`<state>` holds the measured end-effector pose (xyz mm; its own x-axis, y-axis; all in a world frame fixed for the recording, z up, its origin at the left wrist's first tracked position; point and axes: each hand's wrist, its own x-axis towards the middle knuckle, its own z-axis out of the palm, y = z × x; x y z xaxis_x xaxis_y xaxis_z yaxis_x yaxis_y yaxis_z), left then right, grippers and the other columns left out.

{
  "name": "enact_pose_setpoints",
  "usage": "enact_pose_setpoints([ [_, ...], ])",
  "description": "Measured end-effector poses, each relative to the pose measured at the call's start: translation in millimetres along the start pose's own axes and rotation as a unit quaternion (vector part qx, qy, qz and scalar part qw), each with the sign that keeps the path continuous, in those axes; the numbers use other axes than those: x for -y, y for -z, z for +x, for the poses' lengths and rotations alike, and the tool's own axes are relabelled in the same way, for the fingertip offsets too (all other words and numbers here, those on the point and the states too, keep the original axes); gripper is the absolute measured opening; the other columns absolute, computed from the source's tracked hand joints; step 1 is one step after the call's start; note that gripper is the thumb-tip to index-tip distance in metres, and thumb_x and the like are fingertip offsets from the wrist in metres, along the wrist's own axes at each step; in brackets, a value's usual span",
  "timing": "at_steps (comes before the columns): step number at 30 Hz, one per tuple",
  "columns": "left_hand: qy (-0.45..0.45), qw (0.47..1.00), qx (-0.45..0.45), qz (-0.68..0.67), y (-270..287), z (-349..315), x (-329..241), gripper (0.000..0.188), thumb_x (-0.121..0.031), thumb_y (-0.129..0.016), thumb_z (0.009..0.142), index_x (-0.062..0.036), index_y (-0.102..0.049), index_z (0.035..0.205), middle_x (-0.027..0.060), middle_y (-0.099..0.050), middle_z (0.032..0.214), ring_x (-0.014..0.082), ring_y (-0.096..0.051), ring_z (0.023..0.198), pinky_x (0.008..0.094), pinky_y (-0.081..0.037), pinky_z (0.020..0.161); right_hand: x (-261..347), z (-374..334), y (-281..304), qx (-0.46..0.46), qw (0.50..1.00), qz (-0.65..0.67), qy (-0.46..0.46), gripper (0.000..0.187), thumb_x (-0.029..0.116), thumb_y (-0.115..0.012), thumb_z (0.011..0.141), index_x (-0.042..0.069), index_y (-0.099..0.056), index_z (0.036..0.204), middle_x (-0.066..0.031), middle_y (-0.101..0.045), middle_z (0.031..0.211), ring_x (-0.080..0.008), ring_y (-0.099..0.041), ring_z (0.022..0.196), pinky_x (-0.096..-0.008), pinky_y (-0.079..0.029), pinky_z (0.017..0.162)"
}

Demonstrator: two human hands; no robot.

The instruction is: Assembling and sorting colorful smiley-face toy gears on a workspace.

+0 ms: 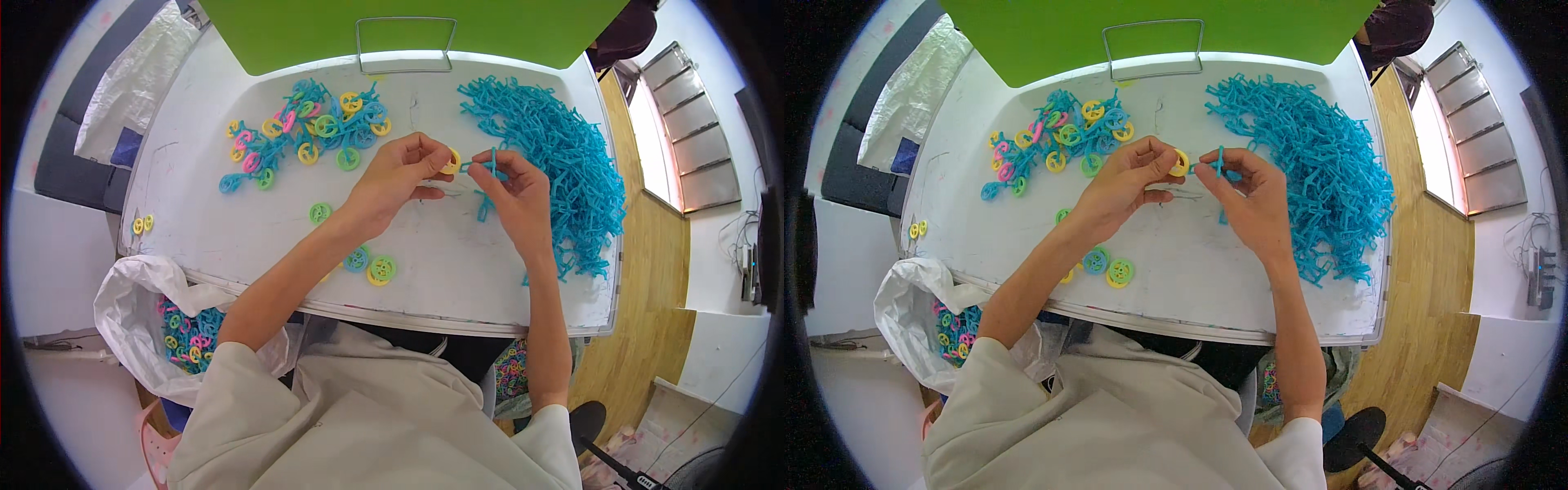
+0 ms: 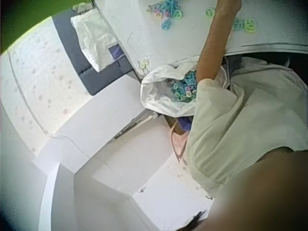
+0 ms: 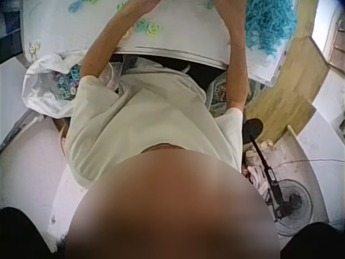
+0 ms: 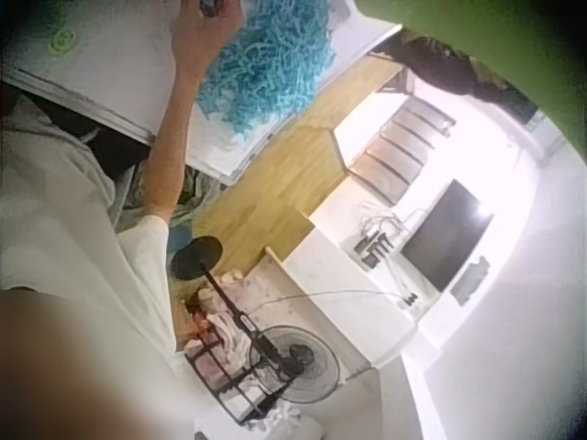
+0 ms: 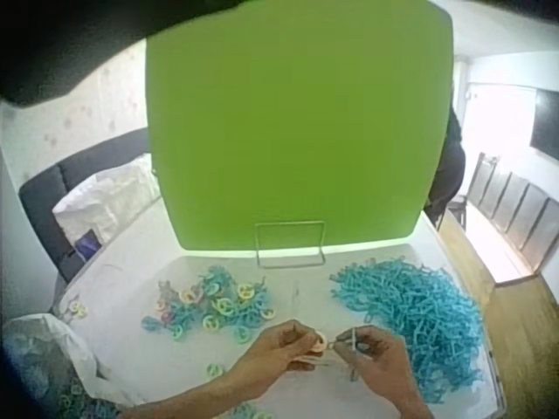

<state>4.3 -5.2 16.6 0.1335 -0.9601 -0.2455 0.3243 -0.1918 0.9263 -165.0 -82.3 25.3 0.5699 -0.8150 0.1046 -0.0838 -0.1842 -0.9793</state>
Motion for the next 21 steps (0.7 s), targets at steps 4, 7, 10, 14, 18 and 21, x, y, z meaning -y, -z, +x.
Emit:
enact_pose_setpoints([
  [4,0.009,0.999,-0.009,-0.031,-2,1,-1,0.024,-0.028,-0.057,0.094,-0.0045,-0.057,0.101,0.005,-0.062,0.1,0.0158,-0.061,0.095,0.03,-0.052,0.076,-8,1,-1,0.018,1.0,-0.001,0.016,0.016,0.004,-0.068,0.084,-0.001,-0.064,0.099,-0.0009,-0.063,0.093,-0.0046,-0.053,0.078,-0.0178,-0.042,0.064],
  [7,0.02,0.999,-0.007,-0.032,-4,-1,0,0.024,-0.029,-0.057,0.094,-0.0051,-0.057,0.099,0.0046,-0.061,0.1,0.015,-0.061,0.094,0.0296,-0.052,0.076,-10,0,-4,0.025,1.0,0.011,0.007,0.015,0.005,-0.068,0.084,-0.001,-0.064,0.098,-0.0003,-0.063,0.091,-0.0036,-0.052,0.076,-0.0173,-0.04,0.062],
  [10,0.033,0.999,-0.014,-0.04,-6,0,3,0.022,-0.027,-0.057,0.094,-0.0055,-0.057,0.098,0.004,-0.061,0.098,0.0135,-0.06,0.09,0.0285,-0.052,0.076,-13,0,-9,0.013,0.999,0.035,0.015,0.013,0.005,-0.067,0.085,0.0,-0.064,0.096,0.0004,-0.063,0.088,-0.0025,-0.051,0.073,-0.0174,-0.038,0.06],
  [14,-0.021,0.998,-0.037,-0.045,-5,2,12,0.018,-0.022,-0.058,0.094,-0.0043,-0.056,0.096,0.0038,-0.061,0.092,0.0109,-0.058,0.084,0.0258,-0.05,0.075,-13,-2,-15,0.016,0.999,0.028,-0.026,0.014,0.005,-0.067,0.085,0.001,-0.064,0.098,0.0006,-0.063,0.087,-0.0016,-0.049,0.071,-0.0171,-0.037,0.058],
  [18,-0.079,0.994,-0.072,-0.024,-9,3,14,0.012,-0.014,-0.059,0.092,-0.0022,-0.056,0.093,0.0041,-0.061,0.087,0.0096,-0.057,0.081,0.0242,-0.048,0.074,-20,-2,-20,0.018,0.997,0.07,-0.037,0.016,0.007,-0.066,0.086,0.0,-0.063,0.1,-0.0007,-0.064,0.089,-0.0032,-0.054,0.078,-0.0172,-0.04,0.065],
  [21,-0.134,0.987,-0.088,0.021,-11,3,16,0.009,-0.009,-0.058,0.092,-0.0012,-0.056,0.091,0.0048,-0.061,0.087,0.0095,-0.056,0.08,0.0247,-0.048,0.074,-18,-3,-19,0.024,0.993,0.107,-0.045,0.018,0.008,-0.066,0.086,0.0,-0.062,0.102,-0.0024,-0.065,0.091,-0.0059,-0.058,0.085,-0.018,-0.043,0.071],
])
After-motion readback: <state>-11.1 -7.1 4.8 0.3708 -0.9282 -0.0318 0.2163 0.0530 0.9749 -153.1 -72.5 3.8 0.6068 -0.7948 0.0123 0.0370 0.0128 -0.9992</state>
